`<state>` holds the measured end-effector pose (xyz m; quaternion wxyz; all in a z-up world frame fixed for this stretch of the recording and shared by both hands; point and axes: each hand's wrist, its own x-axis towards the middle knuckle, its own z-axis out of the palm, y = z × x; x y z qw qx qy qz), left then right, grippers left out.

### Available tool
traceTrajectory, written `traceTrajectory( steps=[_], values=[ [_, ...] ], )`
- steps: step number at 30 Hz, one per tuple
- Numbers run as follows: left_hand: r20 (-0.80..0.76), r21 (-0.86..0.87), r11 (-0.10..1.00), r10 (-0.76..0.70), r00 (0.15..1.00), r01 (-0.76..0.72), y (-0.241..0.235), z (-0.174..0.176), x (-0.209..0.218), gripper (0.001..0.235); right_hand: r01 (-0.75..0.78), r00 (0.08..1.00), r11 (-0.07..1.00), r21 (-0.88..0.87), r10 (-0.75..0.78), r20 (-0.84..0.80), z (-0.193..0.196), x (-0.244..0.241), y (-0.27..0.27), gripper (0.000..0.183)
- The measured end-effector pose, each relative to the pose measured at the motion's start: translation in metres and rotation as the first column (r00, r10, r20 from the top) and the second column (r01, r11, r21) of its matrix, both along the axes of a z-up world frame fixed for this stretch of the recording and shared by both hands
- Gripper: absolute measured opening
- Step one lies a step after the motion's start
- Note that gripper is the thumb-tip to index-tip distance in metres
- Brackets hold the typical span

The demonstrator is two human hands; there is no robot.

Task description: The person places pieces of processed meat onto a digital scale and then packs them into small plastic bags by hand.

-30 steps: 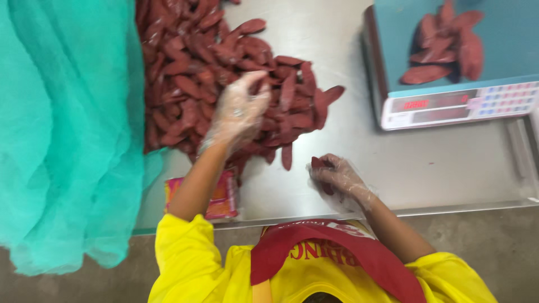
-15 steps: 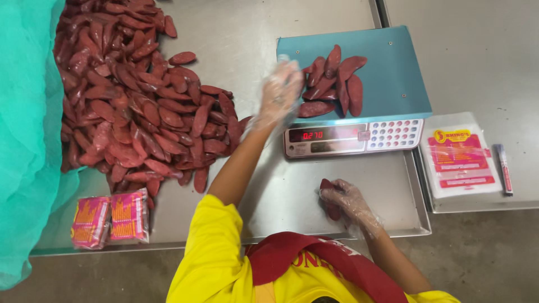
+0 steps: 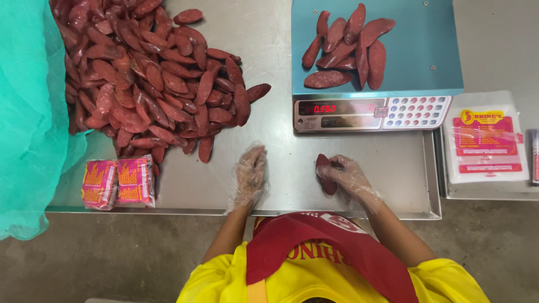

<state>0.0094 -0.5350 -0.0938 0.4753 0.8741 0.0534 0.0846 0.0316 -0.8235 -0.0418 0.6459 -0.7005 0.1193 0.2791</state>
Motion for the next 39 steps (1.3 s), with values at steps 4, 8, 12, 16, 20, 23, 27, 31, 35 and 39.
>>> traceTrajectory(
  steps=[4, 8, 12, 16, 20, 23, 27, 31, 35, 39],
  values=[
    [-0.097, 0.06, 0.998, 0.01, 0.995, -0.004, 0.0, -0.003, 0.001, 0.032, 0.243, 0.964, 0.926, 0.29, -0.197, -0.18, 0.007, -0.011, 0.031, 0.037],
    [-0.031, 0.022, 0.991, -0.135, 0.99, 0.135, 0.013, 0.0, -0.003, 0.03, 0.204, 0.978, 0.972, 0.115, -0.197, -0.075, 0.02, 0.001, 0.045, 0.036],
    [-0.075, -0.051, 0.986, -0.164, 0.984, 0.161, 0.023, 0.01, -0.006, 0.033, 0.272, 0.961, 0.957, -0.096, -0.275, -0.014, 0.039, 0.034, 0.023, 0.034],
    [-0.423, -0.862, 0.447, -0.371, 0.826, -0.24, 0.002, 0.01, 0.019, 0.064, 0.185, 0.983, 0.983, 0.001, -0.185, -0.022, 0.006, 0.039, 0.042, 0.037],
    [-0.457, -0.876, 0.366, -0.423, 0.783, -0.313, -0.015, 0.004, 0.017, 0.06, -0.204, 0.908, 0.963, 0.178, 0.118, 0.402, -0.04, 0.03, 0.067, 0.061],
    [-0.461, -0.817, 0.517, -0.32, 0.828, -0.256, 0.011, 0.002, 0.005, 0.043, -0.26, 0.915, 0.954, 0.152, 0.194, 0.354, -0.045, 0.045, 0.085, 0.063],
    [-0.507, -0.281, 0.959, -0.124, 0.853, -0.028, 0.064, 0.015, -0.015, 0.034, -0.172, 0.984, 0.98, 0.099, 0.168, 0.053, -0.041, 0.06, 0.128, 0.05],
    [-0.282, 0.099, 0.994, -0.013, 0.959, 0.042, 0.112, 0.046, -0.039, 0.038, -0.281, 0.881, 0.945, -0.167, 0.323, 0.346, -0.031, 0.104, 0.182, 0.036],
    [-0.332, 0.223, 0.973, 0.141, 0.933, -0.068, 0.139, 0.054, -0.05, 0.042, -0.03, 0.468, 0.837, -0.547, 0.496, 0.732, -0.035, 0.162, 0.213, 0.028],
    [0.006, 0.281, 0.948, 0.152, 0.988, -0.148, 0.156, 0.037, -0.045, 0.039, 0.123, 0.367, 0.473, -0.872, 0.795, 0.483, -0.045, 0.193, 0.221, 0.044]
  ],
)
